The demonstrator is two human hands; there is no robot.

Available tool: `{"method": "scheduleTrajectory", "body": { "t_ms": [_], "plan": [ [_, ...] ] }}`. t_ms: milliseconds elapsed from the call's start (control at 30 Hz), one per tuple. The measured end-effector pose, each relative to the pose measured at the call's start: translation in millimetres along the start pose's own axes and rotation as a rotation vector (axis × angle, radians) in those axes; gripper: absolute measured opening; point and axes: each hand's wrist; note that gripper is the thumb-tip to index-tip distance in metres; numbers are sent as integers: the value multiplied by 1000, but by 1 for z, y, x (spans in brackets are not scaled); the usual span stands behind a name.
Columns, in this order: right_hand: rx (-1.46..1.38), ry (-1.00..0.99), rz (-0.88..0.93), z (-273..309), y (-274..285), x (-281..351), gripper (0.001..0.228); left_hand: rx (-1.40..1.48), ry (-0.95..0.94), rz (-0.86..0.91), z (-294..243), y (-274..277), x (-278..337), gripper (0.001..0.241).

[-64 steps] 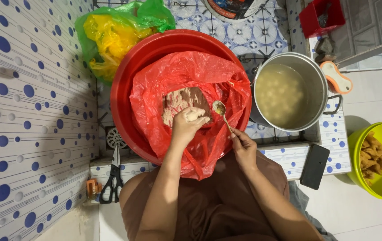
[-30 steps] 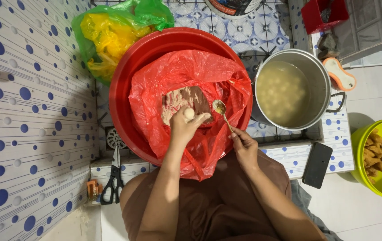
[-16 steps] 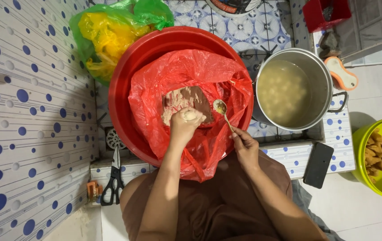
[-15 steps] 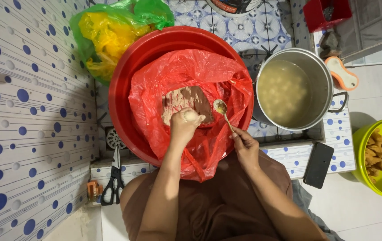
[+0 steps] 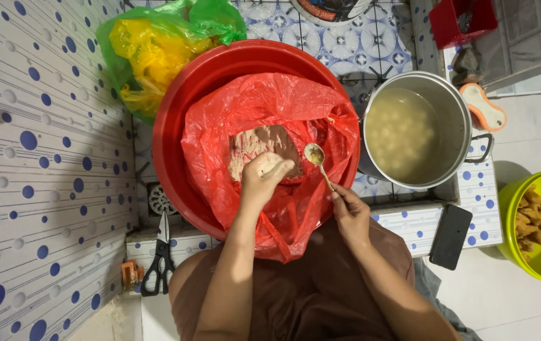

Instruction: A person forms meatballs by squeezing meat paste through their hand and scooping it into a pot of water with a spoon.

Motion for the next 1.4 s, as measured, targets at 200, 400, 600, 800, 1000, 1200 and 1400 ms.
{"method": "scheduleTrajectory", "body": {
  "t_ms": [200, 400, 600, 800, 1000, 1200, 1400],
  "plan": [
    [229, 295, 138, 51, 0, -19, 27, 120, 40, 53, 22, -1, -13, 35],
    [306, 459, 205, 89, -17, -34, 33, 90, 103, 3, 32, 3, -15, 29],
    [401, 544, 276, 115, -23, -35, 32, 47, 199, -122, 54, -3, -24, 24],
    [399, 490, 327, 109, -25, -25, 35, -75, 260, -165, 46, -8, -21, 26],
    [175, 235, 353, 91, -20, -21, 28, -414, 259, -181, 64, 0, -31, 25],
    [-123, -204, 318, 69, -11, -19, 26, -699, 156, -220, 25, -1, -13, 20],
    [-187, -272, 33, 72, 22, -49, 17, -710, -118, -206, 72, 9, -33, 10]
  ]
}}
Point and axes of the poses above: each hand's wrist, its own x-axis away from the middle knuckle, its own y-axis out of the back of the hand, z = x × y, and after that the axes turned 15 degrees about y, right-handed
